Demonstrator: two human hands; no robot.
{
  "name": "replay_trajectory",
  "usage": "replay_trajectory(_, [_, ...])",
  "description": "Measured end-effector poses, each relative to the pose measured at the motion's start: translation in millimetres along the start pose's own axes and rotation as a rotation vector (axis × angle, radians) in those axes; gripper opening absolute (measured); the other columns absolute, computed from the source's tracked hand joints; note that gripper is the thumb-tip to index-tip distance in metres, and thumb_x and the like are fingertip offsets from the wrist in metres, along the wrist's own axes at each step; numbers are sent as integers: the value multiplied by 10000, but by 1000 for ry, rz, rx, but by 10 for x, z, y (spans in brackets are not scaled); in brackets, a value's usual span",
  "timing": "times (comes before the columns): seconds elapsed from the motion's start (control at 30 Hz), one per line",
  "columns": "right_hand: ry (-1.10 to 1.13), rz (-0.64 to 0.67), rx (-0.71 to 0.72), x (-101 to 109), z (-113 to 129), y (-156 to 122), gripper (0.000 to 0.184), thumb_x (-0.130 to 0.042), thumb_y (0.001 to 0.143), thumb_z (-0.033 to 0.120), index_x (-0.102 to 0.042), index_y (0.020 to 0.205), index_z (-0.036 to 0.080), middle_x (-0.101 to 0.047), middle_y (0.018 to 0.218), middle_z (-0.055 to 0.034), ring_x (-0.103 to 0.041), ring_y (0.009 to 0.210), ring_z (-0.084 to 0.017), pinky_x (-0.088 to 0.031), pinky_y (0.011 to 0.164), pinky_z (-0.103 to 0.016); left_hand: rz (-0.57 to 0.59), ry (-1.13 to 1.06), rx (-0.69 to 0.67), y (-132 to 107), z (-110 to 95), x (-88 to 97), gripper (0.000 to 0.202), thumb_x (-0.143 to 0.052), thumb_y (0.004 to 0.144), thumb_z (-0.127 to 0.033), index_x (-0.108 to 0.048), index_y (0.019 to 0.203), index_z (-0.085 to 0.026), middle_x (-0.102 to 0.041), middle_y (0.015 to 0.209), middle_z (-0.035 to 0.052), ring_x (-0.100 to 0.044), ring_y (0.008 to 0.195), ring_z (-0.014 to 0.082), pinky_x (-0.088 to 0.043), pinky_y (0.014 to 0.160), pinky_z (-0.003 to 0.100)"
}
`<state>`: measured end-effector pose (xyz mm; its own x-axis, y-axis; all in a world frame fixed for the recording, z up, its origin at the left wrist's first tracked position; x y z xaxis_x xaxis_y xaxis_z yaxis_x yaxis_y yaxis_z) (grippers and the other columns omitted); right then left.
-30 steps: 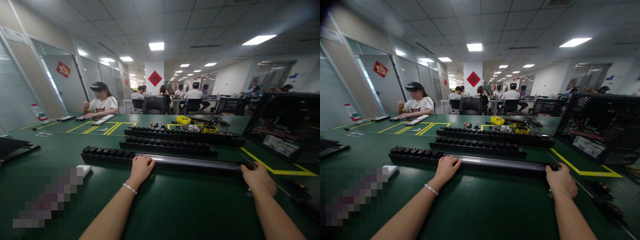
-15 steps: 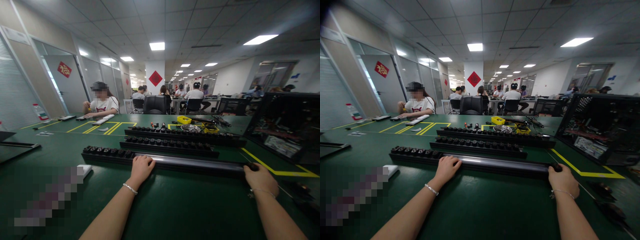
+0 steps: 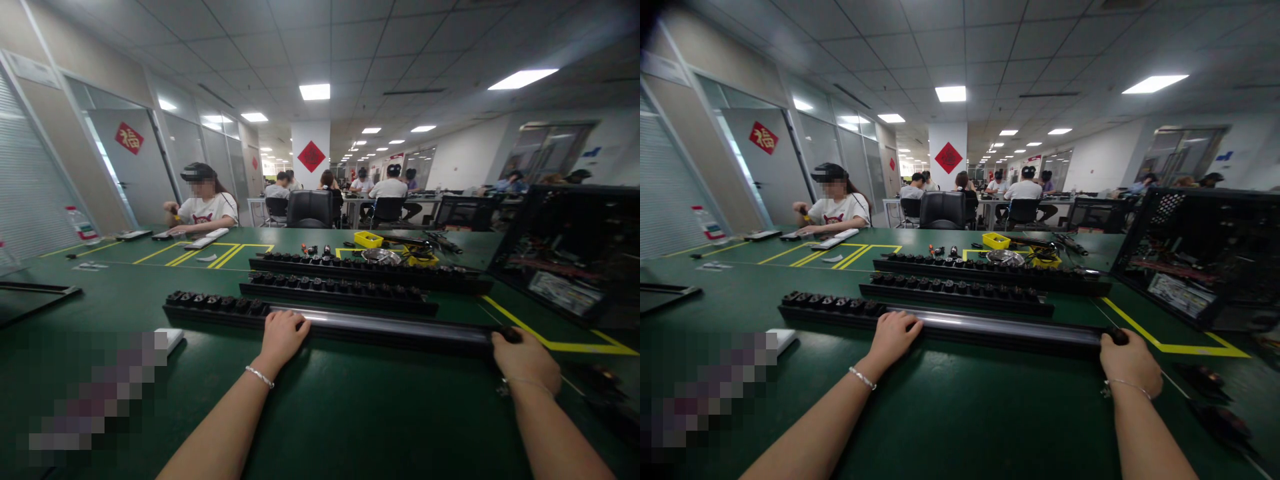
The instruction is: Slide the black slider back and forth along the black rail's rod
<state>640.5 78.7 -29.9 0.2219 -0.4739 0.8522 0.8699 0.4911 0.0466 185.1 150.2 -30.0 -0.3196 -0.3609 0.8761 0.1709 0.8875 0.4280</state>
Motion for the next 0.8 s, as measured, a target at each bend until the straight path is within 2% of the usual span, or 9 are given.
replay_trajectory(0.43, [36, -31, -46, 14, -95, 81, 628, -352, 727, 579, -463, 1242, 238, -539, 1186, -178, -515, 1041, -380, -466, 762, -470, 14, -13, 12, -10, -9, 19, 337, -365, 850, -421, -655, 780, -265, -623, 793, 7, -520, 805, 175, -304, 848, 380])
replay_trajectory(0.8, [46, -22, -79, 18, -132, 115, 622, -359, 722, 568, -460, 1239, 237, -545, 1189, -141, -509, 1068, -343, -461, 827, -423, 8, -11, 5, -15, -18, 30, 330, -371, 849, -415, -651, 774, -260, -628, 801, 8, -522, 813, 178, -305, 846, 383])
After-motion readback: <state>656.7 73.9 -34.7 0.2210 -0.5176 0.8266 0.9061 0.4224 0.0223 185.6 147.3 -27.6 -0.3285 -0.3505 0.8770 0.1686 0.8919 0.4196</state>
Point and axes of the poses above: each hand's wrist, its own y-axis towards the middle knuckle, its own x-axis out of the back of the hand, z = x × y, the point moved 5 cm from there along y, towards the middle knuckle
